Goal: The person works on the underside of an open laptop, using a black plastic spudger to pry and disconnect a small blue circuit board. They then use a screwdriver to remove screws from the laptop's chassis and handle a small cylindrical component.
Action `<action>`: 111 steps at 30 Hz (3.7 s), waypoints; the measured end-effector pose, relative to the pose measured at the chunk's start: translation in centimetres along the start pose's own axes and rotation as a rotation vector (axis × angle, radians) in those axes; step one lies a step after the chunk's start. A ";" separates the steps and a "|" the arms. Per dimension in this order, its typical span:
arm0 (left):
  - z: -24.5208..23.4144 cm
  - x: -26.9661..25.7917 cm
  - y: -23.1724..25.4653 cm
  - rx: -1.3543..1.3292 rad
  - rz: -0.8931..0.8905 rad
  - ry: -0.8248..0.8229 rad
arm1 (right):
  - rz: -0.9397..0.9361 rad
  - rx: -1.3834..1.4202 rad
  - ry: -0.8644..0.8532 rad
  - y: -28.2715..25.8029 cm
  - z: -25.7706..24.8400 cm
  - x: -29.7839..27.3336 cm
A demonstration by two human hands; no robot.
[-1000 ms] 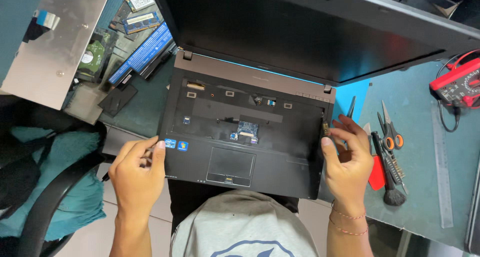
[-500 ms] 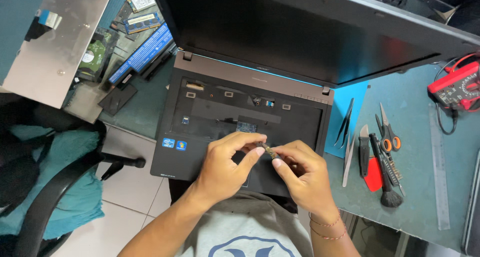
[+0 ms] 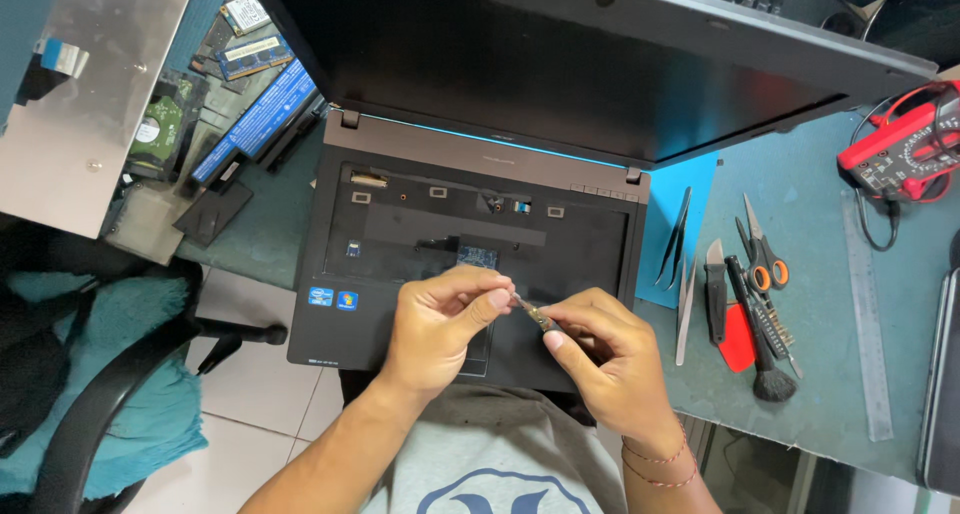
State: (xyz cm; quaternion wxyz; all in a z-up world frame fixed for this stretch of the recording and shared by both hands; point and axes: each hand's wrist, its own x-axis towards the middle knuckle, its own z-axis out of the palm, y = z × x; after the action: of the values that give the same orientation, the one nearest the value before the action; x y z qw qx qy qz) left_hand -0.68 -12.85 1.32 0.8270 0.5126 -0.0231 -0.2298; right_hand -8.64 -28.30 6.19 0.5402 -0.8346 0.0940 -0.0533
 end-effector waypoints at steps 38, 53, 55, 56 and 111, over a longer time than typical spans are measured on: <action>-0.4 -1.9 2.1 0.457 0.216 -0.067 | -0.076 -0.440 -0.063 -1.4 -2.8 1.3; -1.5 -0.8 1.8 0.631 0.212 -0.277 | -0.195 -0.426 -0.186 -0.6 -2.3 2.0; -1.4 -0.7 2.0 0.611 0.206 -0.285 | -0.210 -0.429 -0.181 -0.6 -2.3 2.1; -1.4 -0.6 2.0 0.621 0.209 -0.283 | -0.206 -0.428 -0.172 -0.6 -2.3 2.1; 0.2 -0.6 2.0 0.791 0.320 -0.394 | -0.242 -0.387 -0.136 0.3 -3.3 0.5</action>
State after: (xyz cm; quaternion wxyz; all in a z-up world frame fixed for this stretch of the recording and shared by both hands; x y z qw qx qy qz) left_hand -0.60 -12.05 3.28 0.5731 0.7249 -0.3444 -0.1659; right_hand -8.83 -31.49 7.32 0.3649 -0.9295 -0.0347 -0.0421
